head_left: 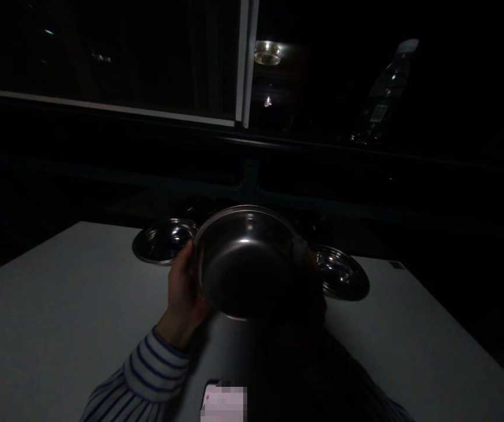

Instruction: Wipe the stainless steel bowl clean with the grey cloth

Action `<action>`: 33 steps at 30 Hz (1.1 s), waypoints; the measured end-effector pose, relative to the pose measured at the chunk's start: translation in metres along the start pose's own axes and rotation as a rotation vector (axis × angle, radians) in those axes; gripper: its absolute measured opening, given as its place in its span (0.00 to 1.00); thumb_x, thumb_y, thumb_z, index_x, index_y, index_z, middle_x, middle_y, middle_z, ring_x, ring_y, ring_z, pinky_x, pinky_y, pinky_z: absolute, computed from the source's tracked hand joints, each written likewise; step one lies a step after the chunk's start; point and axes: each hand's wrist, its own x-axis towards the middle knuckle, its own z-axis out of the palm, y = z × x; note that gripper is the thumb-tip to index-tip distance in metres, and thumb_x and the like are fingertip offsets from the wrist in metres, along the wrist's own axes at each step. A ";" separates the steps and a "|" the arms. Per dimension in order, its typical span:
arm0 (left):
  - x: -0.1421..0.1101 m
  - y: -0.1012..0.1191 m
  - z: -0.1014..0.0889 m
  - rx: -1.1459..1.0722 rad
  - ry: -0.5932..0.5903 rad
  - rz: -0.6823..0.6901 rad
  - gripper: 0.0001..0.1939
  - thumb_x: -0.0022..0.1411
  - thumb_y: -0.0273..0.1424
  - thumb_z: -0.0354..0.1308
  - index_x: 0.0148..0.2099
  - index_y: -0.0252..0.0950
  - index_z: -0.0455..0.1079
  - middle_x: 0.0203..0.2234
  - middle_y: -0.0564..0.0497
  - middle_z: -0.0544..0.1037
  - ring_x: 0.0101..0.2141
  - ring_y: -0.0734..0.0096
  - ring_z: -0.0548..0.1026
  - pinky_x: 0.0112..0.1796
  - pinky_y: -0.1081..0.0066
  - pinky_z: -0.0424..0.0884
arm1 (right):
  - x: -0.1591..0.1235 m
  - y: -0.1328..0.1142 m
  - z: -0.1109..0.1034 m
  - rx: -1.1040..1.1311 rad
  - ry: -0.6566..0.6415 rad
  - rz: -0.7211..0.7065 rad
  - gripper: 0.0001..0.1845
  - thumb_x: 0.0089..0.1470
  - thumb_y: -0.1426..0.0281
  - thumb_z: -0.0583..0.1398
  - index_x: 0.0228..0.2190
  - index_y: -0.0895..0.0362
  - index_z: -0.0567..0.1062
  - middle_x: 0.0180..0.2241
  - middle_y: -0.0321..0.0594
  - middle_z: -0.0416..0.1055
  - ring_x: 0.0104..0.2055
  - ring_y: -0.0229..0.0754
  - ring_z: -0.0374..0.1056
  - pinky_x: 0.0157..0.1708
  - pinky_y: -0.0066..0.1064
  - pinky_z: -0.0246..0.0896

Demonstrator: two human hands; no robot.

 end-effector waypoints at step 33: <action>-0.009 -0.020 -0.006 0.807 -0.123 -0.065 0.24 0.49 0.49 0.57 0.18 0.32 0.66 0.12 0.54 0.66 0.15 0.78 0.63 0.18 0.77 0.56 | 0.013 0.014 -0.007 -0.139 -0.282 -0.394 0.21 0.57 0.66 0.50 0.51 0.60 0.63 0.44 0.48 0.70 0.50 0.47 0.65 0.48 0.43 0.64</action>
